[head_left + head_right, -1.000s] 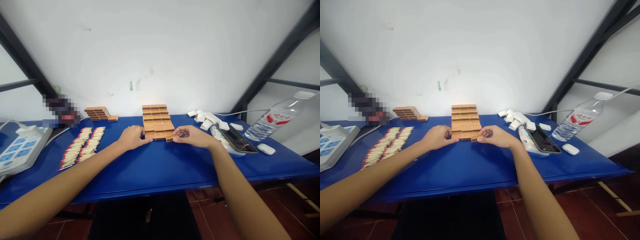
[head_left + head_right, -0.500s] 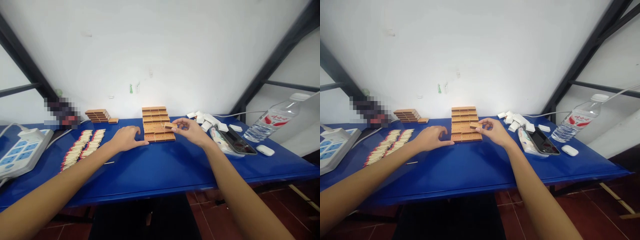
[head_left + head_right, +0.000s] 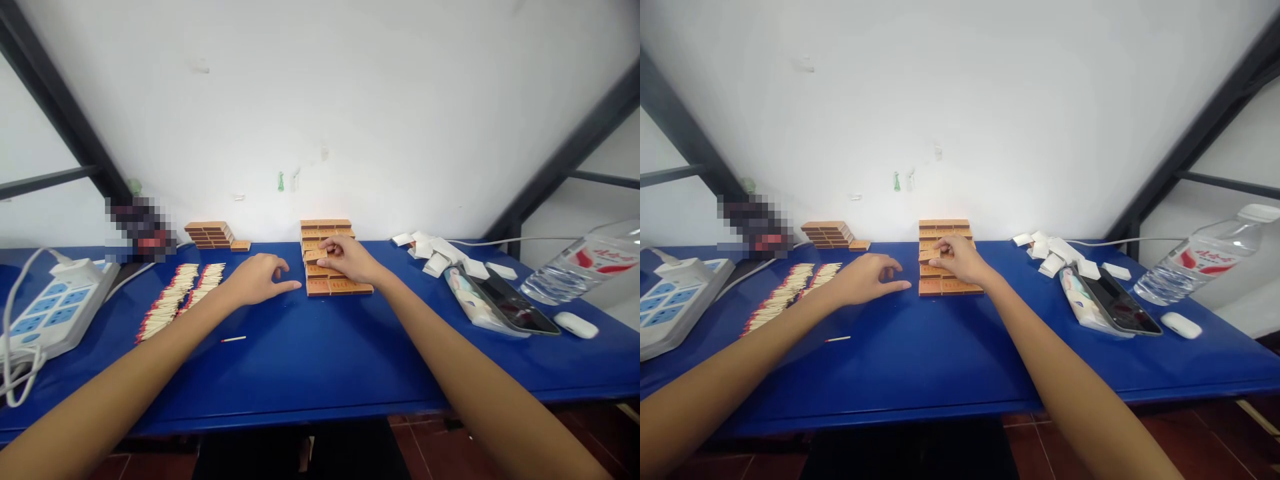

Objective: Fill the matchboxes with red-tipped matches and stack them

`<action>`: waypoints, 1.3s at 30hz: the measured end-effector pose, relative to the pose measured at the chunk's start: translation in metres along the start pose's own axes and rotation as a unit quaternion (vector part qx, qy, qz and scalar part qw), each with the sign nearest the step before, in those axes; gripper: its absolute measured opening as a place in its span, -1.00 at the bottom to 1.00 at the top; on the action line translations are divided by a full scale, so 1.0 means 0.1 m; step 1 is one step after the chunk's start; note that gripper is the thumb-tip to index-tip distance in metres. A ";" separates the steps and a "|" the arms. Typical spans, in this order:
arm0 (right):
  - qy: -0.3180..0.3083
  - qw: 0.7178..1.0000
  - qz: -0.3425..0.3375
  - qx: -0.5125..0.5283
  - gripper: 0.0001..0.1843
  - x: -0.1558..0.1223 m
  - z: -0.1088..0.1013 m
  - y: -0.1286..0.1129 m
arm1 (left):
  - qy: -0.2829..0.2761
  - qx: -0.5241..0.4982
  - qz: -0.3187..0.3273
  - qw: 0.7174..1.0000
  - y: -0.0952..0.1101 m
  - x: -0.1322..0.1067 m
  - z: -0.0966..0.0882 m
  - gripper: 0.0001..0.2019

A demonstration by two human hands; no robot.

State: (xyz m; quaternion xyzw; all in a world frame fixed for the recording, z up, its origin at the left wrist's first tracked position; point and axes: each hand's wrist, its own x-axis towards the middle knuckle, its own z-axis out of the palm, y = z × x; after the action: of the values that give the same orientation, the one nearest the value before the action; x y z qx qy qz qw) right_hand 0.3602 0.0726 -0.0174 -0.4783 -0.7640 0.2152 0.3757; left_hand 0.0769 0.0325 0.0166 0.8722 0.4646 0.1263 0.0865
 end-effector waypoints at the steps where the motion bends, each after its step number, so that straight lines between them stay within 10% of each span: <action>1: 0.007 1.000 -0.001 0.009 -0.51 0.00 -0.04 0.03 | 0.001 -0.003 0.006 1.000 0.01 0.06 0.01 -0.44; 7: 0.068 0.998 -0.003 0.005 -0.52 0.28 -0.27 0.09 | 0.018 -0.003 0.015 1.000 0.08 0.17 0.05 -0.44; 16: 0.059 0.985 -0.017 -0.159 -0.70 0.96 0.08 -0.07 | 0.127 0.083 0.121 0.981 -0.10 -0.29 -0.04 -0.66; 22: 0.080 0.960 0.004 -0.270 -0.74 0.88 0.13 -0.10 | 0.196 0.137 0.035 0.970 -0.53 -0.25 -0.22 -0.60; 34: 0.092 0.950 -0.019 -0.297 -0.79 0.87 0.17 -0.17 | 0.113 0.197 -0.126 0.966 -0.75 -0.21 -0.30 -0.60; 39: 0.087 0.941 -0.067 -0.321 -0.83 0.71 0.16 -0.62 | 0.124 0.221 -0.170 0.952 -0.81 -0.22 -0.36 -0.56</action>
State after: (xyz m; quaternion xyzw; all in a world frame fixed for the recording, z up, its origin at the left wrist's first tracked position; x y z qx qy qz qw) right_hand 0.2938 0.1090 0.0409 -0.5379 -0.7873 -0.1099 0.2806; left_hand -0.0094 0.0603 0.0262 0.7548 0.6297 0.1111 -0.1461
